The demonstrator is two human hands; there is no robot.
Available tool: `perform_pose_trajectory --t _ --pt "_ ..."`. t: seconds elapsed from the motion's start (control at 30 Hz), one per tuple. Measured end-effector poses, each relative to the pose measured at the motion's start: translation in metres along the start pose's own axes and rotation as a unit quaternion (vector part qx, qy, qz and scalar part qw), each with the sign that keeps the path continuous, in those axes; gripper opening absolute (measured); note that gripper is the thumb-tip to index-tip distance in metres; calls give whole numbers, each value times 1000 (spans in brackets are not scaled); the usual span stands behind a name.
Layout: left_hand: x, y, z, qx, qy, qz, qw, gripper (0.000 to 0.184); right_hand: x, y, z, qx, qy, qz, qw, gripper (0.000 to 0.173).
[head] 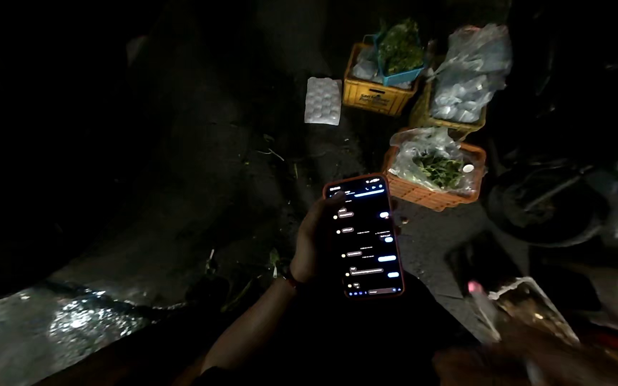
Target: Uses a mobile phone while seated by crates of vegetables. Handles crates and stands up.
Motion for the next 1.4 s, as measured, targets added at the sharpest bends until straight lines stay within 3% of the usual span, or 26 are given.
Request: perform_pose_trajectory --t 0.1,0.2,0.27,0.33,0.43,0.53,0.63,0.77,0.93,1.0,1.2,1.4 --pt "-2 -1 -1 -21 -11 8 1000 39 -32 -15 -22 -236 45 -59 969 73" --pt "1 1 -11 17 -2 28 999 43 -73 -30 -60 -446 61 -82 889 55" --pt "-1 -1 -8 14 19 45 999 42 -100 -39 -79 -562 80 -33 823 37" --pt "-1 -2 -7 19 29 52 998 40 -126 -47 -90 -619 117 30 776 37" --pt "0 -1 -9 22 19 24 999 43 -146 -43 -87 -615 120 124 769 41" --pt "-1 -1 -6 13 46 21 999 42 -143 -19 -74 -569 82 150 804 41" --pt "1 -1 -3 33 76 32 996 44 -130 9 -59 -489 0 111 865 72" --pt "1 -2 0 36 99 44 993 45 -115 41 -50 -469 -116 112 869 91" --pt "-7 1 -12 38 96 72 992 45 -119 0 -31 -288 -87 178 937 99" --pt "-12 0 -18 31 92 64 993 47 -121 -19 -31 -245 -108 185 945 101" --pt "-19 -1 -23 42 62 35 997 53 -114 -10 -35 -346 -44 181 919 91" --pt "-19 -2 -22 53 48 72 995 49 -110 9 -31 -342 -80 144 925 84"
Point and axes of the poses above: each hand's wrist, its own y-axis towards the middle knuckle, its own z-axis out of the palm, x = y × z, the point moved 2 cm from there along y, towards the middle knuckle, and after that the axes turned 6 degrees about z, right-handed, at the moved point
